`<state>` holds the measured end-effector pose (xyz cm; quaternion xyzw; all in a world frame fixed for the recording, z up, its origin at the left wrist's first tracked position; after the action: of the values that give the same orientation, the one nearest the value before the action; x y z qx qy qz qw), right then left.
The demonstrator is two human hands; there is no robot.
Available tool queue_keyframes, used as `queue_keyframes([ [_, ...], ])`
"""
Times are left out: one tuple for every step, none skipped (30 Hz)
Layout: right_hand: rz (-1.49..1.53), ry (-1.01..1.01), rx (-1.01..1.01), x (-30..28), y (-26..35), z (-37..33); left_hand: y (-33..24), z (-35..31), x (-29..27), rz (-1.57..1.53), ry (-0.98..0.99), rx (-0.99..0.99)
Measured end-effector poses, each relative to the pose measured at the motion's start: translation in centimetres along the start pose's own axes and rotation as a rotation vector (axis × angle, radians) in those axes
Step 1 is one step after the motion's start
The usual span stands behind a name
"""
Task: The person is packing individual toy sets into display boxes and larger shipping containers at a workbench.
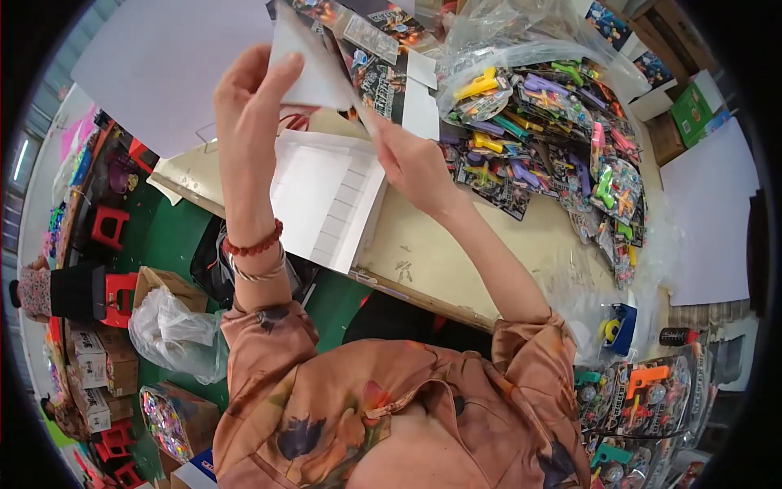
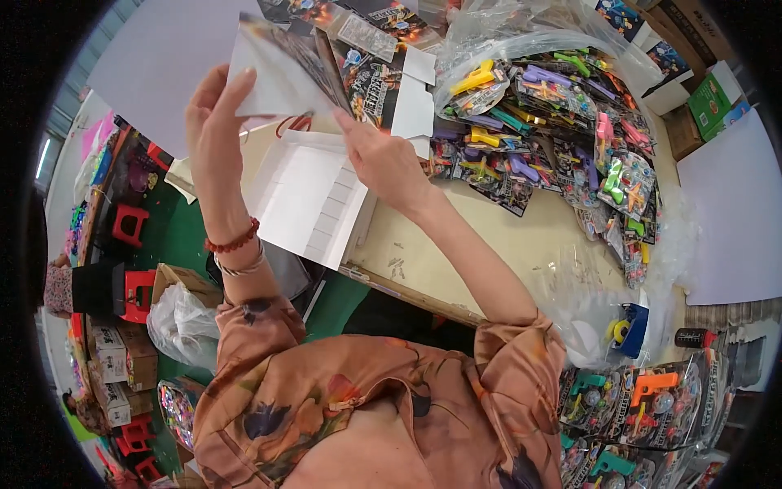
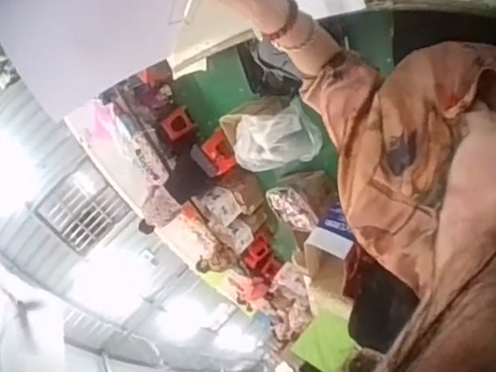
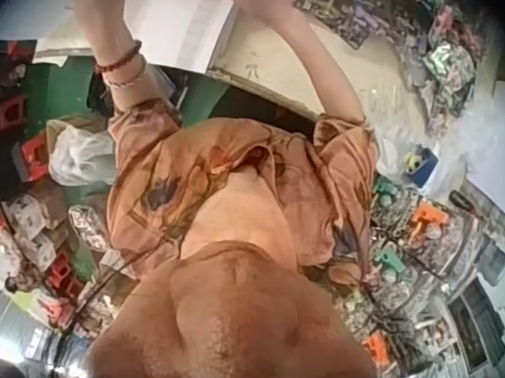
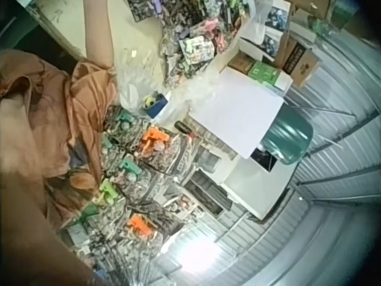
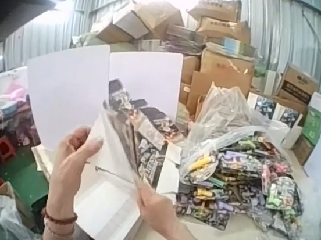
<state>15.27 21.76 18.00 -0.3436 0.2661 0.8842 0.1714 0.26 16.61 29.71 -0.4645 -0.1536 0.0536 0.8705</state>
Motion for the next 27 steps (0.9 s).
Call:
queue_keyframes([
  [0.004, -0.298, -0.054, -2.1, 0.7, -0.2, -0.5, 0.0, 1.2, -0.087, 0.089, 0.041],
  [0.007, -0.309, 0.009, -2.8, 0.3, -0.3, -1.1, 0.1, 2.0, -0.168, 0.17, 0.091],
  [0.012, -0.314, 0.072, -3.9, 0.1, -0.4, -1.6, 0.3, 3.7, -0.334, 0.381, 0.175],
  [0.0, -0.254, 0.219, -5.3, -0.5, -0.7, -1.8, 0.0, 4.0, -0.245, 0.403, 0.291],
  [0.187, -0.329, 0.306, -6.5, -2.0, -1.3, -1.5, -0.4, 4.8, -0.17, 0.439, 0.4],
  [0.373, -0.406, 0.39, -7.6, -3.2, -1.8, -1.4, -0.6, 5.6, -0.014, 0.402, 0.504],
  [0.606, -0.419, 0.465, -8.7, -4.2, -2.6, -0.9, -0.6, 5.8, -0.034, 0.412, 0.506],
  [0.603, -0.413, 0.471, -10.1, -4.7, -3.5, -0.5, -0.4, 5.5, 0.129, 0.332, 0.532],
  [0.606, -0.4, 0.474, -11.6, -5.4, -4.5, 0.0, -0.3, 5.0, 0.298, 0.241, 0.553],
  [0.613, -0.413, 0.464, -12.6, -6.5, -5.7, 0.7, 0.1, 4.8, 0.259, 0.199, 0.536],
  [0.595, -0.424, 0.454, -14.0, -7.1, -6.9, 1.1, 0.2, 5.2, 0.289, 0.209, 0.525],
  [0.577, -0.434, 0.447, -15.4, -7.7, -8.0, 1.5, 0.2, 5.7, 0.319, 0.22, 0.513],
  [0.61, -0.477, 0.43, -16.6, -8.1, -9.1, 1.4, -0.3, 6.9, 0.361, 0.274, 0.553],
  [0.64, -0.494, 0.424, -17.9, -8.0, -9.7, 1.1, -1.0, 8.5, 0.4, 0.358, 0.622],
  [0.67, -0.516, 0.422, -19.1, -7.9, -10.3, 0.8, -2.0, 10.3, 0.436, 0.449, 0.691],
  [0.725, -0.499, 0.404, -19.8, -8.2, -10.5, 0.3, -3.1, 11.8, 0.531, 0.479, 0.736],
  [0.716, -0.513, 0.41, -20.3, -8.6, -10.9, -0.8, -4.3, 13.0, 0.597, 0.448, 0.792],
  [0.809, -0.444, 0.351, -20.1, -8.9, -10.8, -1.7, -5.5, 13.8, 0.666, 0.414, 0.846],
  [0.904, -0.372, 0.29, -19.8, -9.1, -10.8, -1.8, -6.1, 14.0, 0.62, 0.408, 0.841],
  [0.92, -0.352, 0.397, -19.0, -10.0, -11.1, -1.9, -6.5, 14.1, 0.666, 0.407, 0.681],
  [0.973, -0.301, 0.422, -18.2, -10.0, -11.1, -2.1, -7.1, 13.9, 0.71, 0.403, 0.519],
  [1.03, -0.248, 0.447, -17.1, -9.9, -10.9, -1.9, -7.6, 13.3, 0.73, 0.422, 0.457],
  [1.022, -0.205, 0.508, -15.6, -9.9, -11.0, -1.4, -8.2, 12.4, 0.753, 0.428, 0.284],
  [1.034, -0.103, 0.509, -14.1, -9.5, -11.0, -0.8, -8.9, 11.2, 0.781, 0.427, 0.106],
  [1.048, -0.002, 0.508, -12.8, -9.0, -11.2, 0.2, -9.7, 9.9, 0.82, 0.447, 0.033],
  [0.986, 0.075, 0.521, -11.4, -8.5, -11.5, 2.0, -11.3, 8.2, 0.624, 0.476, -0.178],
  [0.985, 0.175, 0.539, -9.9, -7.9, -11.7, 4.0, -13.2, 7.0, 0.427, 0.49, -0.378],
])
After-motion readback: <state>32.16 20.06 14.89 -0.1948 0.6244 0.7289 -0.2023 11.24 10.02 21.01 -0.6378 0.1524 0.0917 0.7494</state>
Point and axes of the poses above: each hand's wrist, its own z-axis towards the middle knuckle, its own x-axis out of the palm, y = z × x, the point moved 6 cm from there along z, towards the middle knuckle, and after that the axes turned 13 degrees about -z, right-handed, at the moved point
